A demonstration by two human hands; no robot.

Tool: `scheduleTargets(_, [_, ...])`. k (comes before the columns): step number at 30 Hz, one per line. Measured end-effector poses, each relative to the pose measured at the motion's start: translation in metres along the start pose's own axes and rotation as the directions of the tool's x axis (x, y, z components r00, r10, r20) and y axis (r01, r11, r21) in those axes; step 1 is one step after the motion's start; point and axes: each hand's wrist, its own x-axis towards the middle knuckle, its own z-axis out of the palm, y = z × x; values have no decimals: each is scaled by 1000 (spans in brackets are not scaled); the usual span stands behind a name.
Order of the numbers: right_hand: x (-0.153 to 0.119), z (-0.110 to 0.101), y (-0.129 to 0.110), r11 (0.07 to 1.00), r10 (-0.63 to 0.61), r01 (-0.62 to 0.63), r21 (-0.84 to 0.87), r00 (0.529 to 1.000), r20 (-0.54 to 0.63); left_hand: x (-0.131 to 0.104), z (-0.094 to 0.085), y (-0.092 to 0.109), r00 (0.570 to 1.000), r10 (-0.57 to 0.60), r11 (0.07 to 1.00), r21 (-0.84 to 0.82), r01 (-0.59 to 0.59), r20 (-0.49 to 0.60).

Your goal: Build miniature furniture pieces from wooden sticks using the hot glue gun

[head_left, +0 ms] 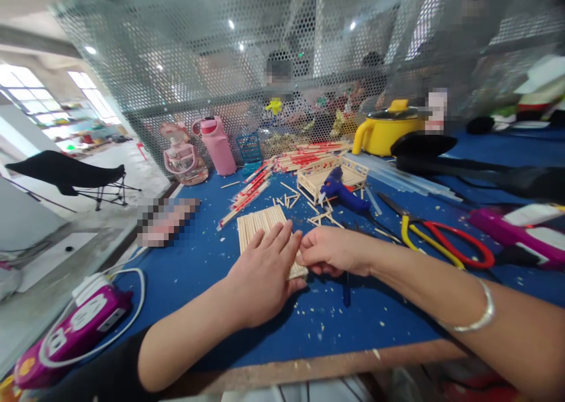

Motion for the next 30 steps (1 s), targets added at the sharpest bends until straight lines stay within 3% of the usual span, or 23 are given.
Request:
scheduleTargets(6, [4, 0, 5, 997, -67, 66, 35, 997, 29, 5, -28, -15, 993, 116, 983, -146, -111, 27])
scheduleTargets(9, [2, -5, 6, 986, -159, 162, -46, 985, 59, 21, -45, -29, 983, 184, 955, -230, -185, -26])
scheduleTargets(11, [0, -9, 5, 964, -207, 217, -151, 975, 79, 34, -49, -36, 975, 223, 929, -303, -212, -1])
scheduleTargets(14, [-1, -12, 4, 932, -231, 243, -269, 970, 74, 46, -48, -42, 971, 207, 911, -386, -148, 116])
scheduleTargets(17, [1, -12, 5, 929, -240, 236, -284, 971, 23, 48, -48, -46, 969, 127, 916, -401, -33, 211])
scheduleTargets(21, [3, -14, 7, 928, -340, 296, -228, 921, -191, 38, -58, -52, 970, -85, 890, -420, 177, 228])
scheduleTargets(24, [1, -16, 6, 930, -360, 313, -192, 879, -312, 25, -60, -55, 943, -219, 752, -573, 326, 249])
scheduleTargets(27, [-1, -15, 5, 923, -359, 302, -237, 898, -255, 14, -49, -53, 914, -278, 504, -765, 401, 295])
scheduleTargets(30, [3, -10, 7, 913, -328, 245, -327, 917, -228, 10, -32, -53, 903, -290, 400, -818, 414, 316])
